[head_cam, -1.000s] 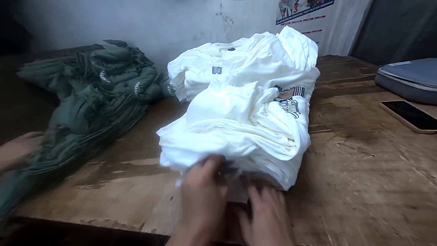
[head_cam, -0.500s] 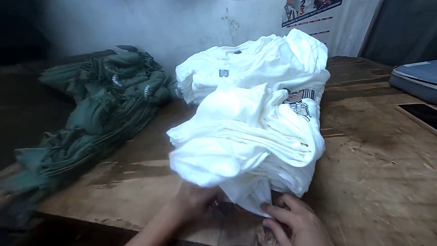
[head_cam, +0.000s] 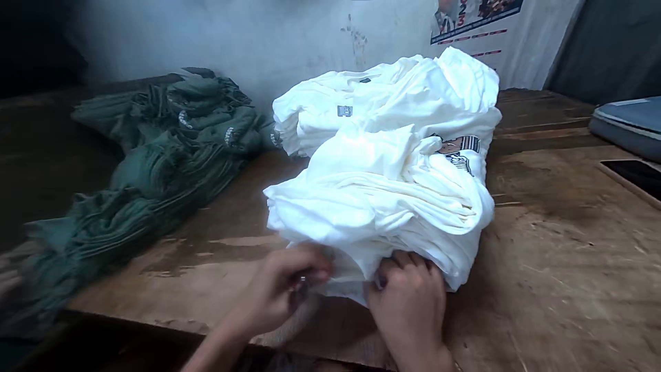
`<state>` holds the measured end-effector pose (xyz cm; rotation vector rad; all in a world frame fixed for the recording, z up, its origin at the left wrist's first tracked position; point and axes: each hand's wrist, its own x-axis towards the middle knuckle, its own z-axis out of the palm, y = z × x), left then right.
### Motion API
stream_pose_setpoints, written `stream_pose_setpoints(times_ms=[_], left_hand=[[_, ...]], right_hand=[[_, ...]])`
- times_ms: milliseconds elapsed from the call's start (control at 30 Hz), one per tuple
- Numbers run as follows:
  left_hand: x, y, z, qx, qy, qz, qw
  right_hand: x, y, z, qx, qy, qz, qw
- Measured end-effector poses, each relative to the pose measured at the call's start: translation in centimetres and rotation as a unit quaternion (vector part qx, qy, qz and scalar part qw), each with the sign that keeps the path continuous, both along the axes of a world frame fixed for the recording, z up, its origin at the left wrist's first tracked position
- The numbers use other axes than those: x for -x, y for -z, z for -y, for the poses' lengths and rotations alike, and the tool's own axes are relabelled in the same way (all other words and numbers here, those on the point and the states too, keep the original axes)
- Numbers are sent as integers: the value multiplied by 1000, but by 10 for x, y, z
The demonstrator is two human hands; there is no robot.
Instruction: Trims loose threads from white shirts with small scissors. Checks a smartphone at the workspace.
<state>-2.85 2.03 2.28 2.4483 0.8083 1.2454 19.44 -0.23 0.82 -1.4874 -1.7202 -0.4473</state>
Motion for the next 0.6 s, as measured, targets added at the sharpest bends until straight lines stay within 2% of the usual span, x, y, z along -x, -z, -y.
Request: stream_pose_setpoints(times_ms=[100, 167, 233, 367, 400, 467, 533, 600], left_hand=[[17, 0, 5, 40, 51, -26, 998], [12, 10, 13, 69, 56, -112, 990], [-7, 14, 28, 83, 36, -166, 982], [-54, 11, 51, 216, 88, -117, 965], [-64, 13, 52, 241, 84, -85, 963], [-77, 21, 48, 222, -17, -24, 974], [-85, 28, 35, 143, -161, 14, 977], [-90, 32, 22, 44, -218, 0, 975]], right_hand=[[-38, -8, 22, 54, -76, -85, 992], [-69, -5, 44, 103, -169, -69, 978], [-88, -3, 63, 145, -216, -18, 965], [-104, -17, 82, 319, -205, -5, 925], [-101, -18, 82, 319, -184, 7, 930], [-89, -13, 74, 250, -161, 3, 955], [-77, -1, 59, 174, -164, -9, 971], [-74, 12, 45, 120, -173, -13, 977]])
